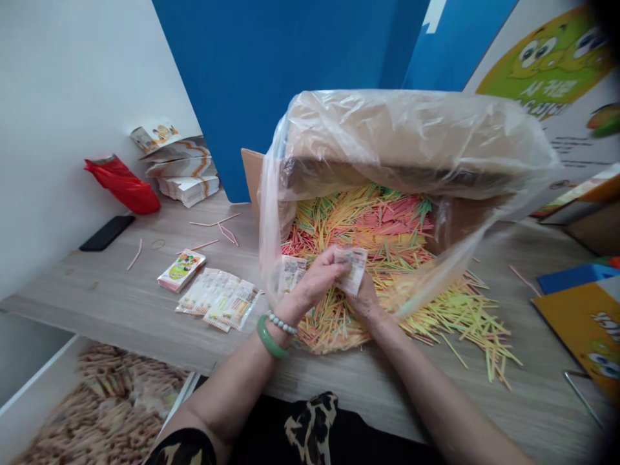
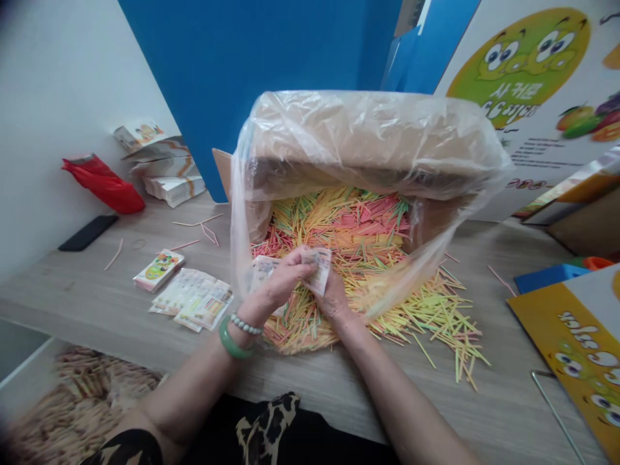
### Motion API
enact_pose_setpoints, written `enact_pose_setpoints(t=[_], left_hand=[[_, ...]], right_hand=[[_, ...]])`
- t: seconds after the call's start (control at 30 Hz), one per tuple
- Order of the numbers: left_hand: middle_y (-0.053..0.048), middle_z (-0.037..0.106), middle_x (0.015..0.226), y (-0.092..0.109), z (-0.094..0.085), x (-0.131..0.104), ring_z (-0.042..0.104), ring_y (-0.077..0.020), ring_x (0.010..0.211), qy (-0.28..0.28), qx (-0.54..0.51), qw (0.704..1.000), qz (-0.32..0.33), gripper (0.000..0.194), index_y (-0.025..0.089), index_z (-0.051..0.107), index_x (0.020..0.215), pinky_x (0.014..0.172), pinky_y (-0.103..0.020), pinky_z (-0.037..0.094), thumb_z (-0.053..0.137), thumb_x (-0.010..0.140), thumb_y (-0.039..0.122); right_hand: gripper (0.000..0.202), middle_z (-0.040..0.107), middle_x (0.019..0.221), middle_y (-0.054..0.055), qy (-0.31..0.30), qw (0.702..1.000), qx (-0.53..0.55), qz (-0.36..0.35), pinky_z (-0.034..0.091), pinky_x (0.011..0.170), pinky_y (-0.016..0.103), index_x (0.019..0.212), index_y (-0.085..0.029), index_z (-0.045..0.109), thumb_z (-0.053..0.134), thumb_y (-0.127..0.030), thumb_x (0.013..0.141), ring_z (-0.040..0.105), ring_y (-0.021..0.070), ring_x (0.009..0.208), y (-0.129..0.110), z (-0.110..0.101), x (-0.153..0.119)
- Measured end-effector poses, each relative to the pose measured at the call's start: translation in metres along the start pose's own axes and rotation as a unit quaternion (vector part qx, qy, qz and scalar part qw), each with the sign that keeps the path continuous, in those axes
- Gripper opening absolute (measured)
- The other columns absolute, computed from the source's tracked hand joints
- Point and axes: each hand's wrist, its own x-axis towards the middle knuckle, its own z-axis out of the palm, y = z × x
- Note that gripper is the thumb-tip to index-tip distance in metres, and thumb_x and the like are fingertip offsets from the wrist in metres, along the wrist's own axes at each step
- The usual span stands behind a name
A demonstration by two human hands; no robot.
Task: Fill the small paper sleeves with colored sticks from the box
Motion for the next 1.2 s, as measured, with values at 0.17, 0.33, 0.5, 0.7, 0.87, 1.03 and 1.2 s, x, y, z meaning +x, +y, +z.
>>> enact_pose_setpoints(t=[0.17, 0.33, 0.5, 0.7, 0.87, 1.03, 1.2], left_hand=[[-0.007, 0.070, 0.128, 0.012, -0.004, -0.011, 0.061, -0.0258, 0.122, 0.019, 0.047, 0.995, 0.090, 0.009, 0.021, 0.063, 0.088, 0.106, -0.039, 0.045, 0.069, 0.081, 0.024], [-0.007, 0.073, 0.124, 0.002, 0.002, -0.013, 0.060, -0.0286, 0.128, -0.040, 0.159, 0.986, 0.039, 0.023, 0.023, 0.071, 0.093, 0.113, -0.042, 0.041, 0.064, 0.076, 0.010], [-0.002, 0.073, 0.094, 0.009, -0.009, -0.012, 0.067, -0.0182, 0.092, 0.060, 0.021, 0.997, 0.049, 0.009, 0.020, 0.065, 0.086, 0.085, -0.029, 0.053, 0.067, 0.078, 0.019], [0.000, 0.070, 0.080, 0.006, -0.026, -0.024, 0.061, -0.0124, 0.067, 0.114, -0.071, 0.989, -0.063, 0.024, 0.017, 0.068, 0.089, 0.065, -0.026, 0.051, 0.077, 0.068, 0.022], [0.000, 0.066, 0.070, -0.006, -0.024, -0.028, 0.060, -0.0129, 0.062, 0.114, -0.117, 0.982, -0.090, 0.033, 0.016, 0.070, 0.084, 0.062, -0.028, 0.051, 0.084, 0.066, 0.039], [0.001, 0.064, 0.067, -0.019, -0.029, -0.029, 0.055, -0.0114, 0.060, 0.109, -0.066, 0.990, -0.064, 0.038, 0.014, 0.069, 0.077, 0.059, -0.025, 0.045, 0.087, 0.060, 0.044], [0.004, 0.054, 0.062, -0.024, -0.033, -0.037, 0.045, -0.0096, 0.058, 0.122, 0.037, 0.990, -0.055, 0.034, 0.016, 0.066, 0.070, 0.057, -0.025, 0.036, 0.083, 0.067, 0.044]], right_hand=[[0.022, 0.070, 0.092, 0.004, 0.043, 0.991, 0.128, 0.005, 0.053, 0.085, 0.037, 0.091, -0.024, 0.062, 0.056, -0.046, 0.087, 0.062, 0.0223, 0.087, -0.010, 0.002, 0.006], [0.020, 0.066, 0.081, 0.005, -0.001, 0.994, 0.103, 0.028, 0.052, 0.081, 0.040, 0.079, -0.027, 0.060, 0.057, -0.046, 0.080, 0.058, 0.0244, 0.079, 0.000, 0.015, 0.009], [0.019, 0.064, 0.090, 0.002, 0.034, 0.984, 0.175, 0.005, 0.049, 0.083, 0.035, 0.091, -0.024, 0.061, 0.060, -0.040, 0.081, 0.058, 0.0204, 0.084, -0.006, 0.009, 0.000], [0.013, 0.061, 0.083, -0.001, 0.012, 0.986, 0.164, 0.003, 0.044, 0.083, 0.032, 0.081, -0.022, 0.061, 0.063, -0.033, 0.076, 0.055, 0.0186, 0.083, -0.007, -0.002, 0.000], [0.013, 0.063, 0.080, 0.000, -0.011, 0.995, 0.103, -0.008, 0.044, 0.079, 0.033, 0.078, -0.022, 0.061, 0.056, -0.034, 0.080, 0.058, 0.0202, 0.081, -0.006, -0.003, -0.002], [0.016, 0.067, 0.074, 0.001, -0.024, 0.997, 0.068, -0.008, 0.044, 0.072, 0.034, 0.079, -0.023, 0.062, 0.051, -0.033, 0.084, 0.060, 0.0204, 0.073, -0.008, -0.010, -0.004], [0.017, 0.075, 0.077, 0.001, 0.049, 0.973, 0.225, 0.019, 0.049, 0.074, 0.035, 0.094, -0.023, 0.064, 0.062, -0.038, 0.086, 0.067, 0.0196, 0.074, -0.028, -0.029, 0.006]])
